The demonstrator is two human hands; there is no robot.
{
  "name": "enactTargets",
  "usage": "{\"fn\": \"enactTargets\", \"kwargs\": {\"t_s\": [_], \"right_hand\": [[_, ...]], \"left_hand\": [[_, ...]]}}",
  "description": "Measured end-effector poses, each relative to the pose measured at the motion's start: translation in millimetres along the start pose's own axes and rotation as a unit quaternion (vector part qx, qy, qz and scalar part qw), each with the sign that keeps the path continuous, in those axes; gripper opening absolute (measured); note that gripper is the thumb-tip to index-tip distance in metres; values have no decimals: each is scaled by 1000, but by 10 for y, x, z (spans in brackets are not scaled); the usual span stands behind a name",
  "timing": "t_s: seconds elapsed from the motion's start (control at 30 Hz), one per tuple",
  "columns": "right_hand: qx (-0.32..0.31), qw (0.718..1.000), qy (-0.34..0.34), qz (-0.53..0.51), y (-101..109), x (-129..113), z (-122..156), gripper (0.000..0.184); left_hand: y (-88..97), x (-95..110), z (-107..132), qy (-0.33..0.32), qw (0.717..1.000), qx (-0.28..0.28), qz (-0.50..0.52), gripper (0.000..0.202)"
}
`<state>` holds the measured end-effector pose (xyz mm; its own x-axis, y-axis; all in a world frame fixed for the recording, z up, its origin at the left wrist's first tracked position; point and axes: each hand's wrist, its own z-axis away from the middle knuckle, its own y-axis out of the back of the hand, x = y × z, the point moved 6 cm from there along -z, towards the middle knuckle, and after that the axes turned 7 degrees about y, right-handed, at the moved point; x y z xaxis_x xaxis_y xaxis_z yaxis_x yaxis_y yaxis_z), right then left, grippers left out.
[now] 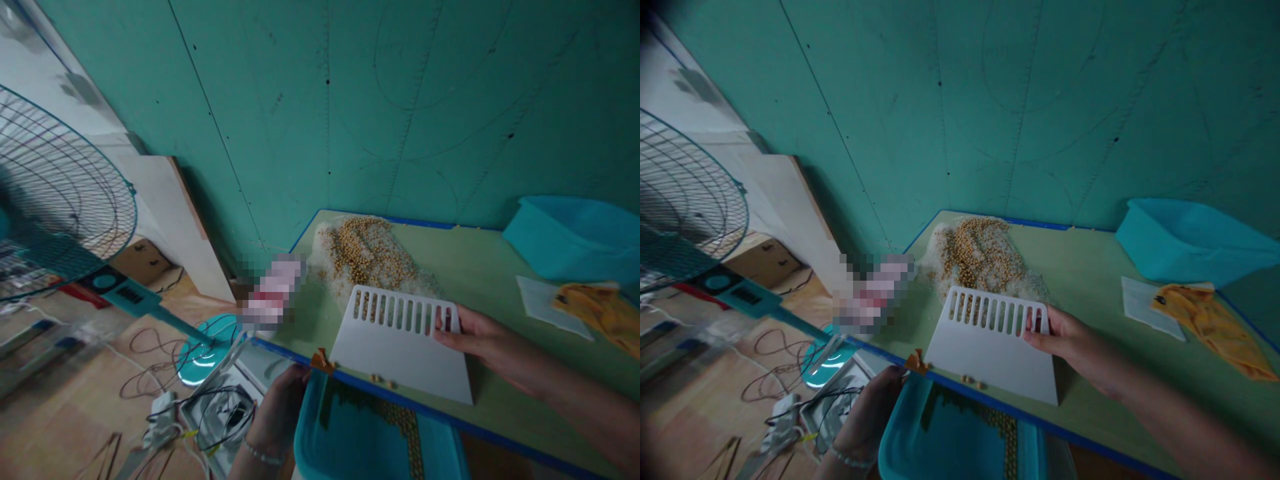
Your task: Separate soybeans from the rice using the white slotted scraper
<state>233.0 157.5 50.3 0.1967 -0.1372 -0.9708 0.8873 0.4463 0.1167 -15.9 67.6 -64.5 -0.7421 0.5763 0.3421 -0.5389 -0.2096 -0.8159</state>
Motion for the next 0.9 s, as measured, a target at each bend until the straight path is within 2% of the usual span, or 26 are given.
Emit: {"fn": "enactTargets", "kwargs": {"t_s": [0.13, 0.4, 0.6, 0.8, 0.9], "right_hand": [[6, 1000, -13, 8, 15, 36, 31, 32], [9, 1000, -6, 6, 6, 26, 100, 29], [14, 1000, -15, 1, 42, 101, 158, 29], [22, 1000, -14, -2, 10, 35, 151, 36], [28, 999, -18, -4, 13, 27, 154, 33]], "left_hand": [[-34, 3, 23, -4, 1000, 21, -6, 18], [-345, -56, 52, -6, 999, 47, -5, 9], [-306, -70, 58, -4, 998, 68, -9, 5], [-238, -27, 112, -9, 995, 97, -18, 8], [-248, -5, 115, -1, 996, 84, -13, 9]]}}
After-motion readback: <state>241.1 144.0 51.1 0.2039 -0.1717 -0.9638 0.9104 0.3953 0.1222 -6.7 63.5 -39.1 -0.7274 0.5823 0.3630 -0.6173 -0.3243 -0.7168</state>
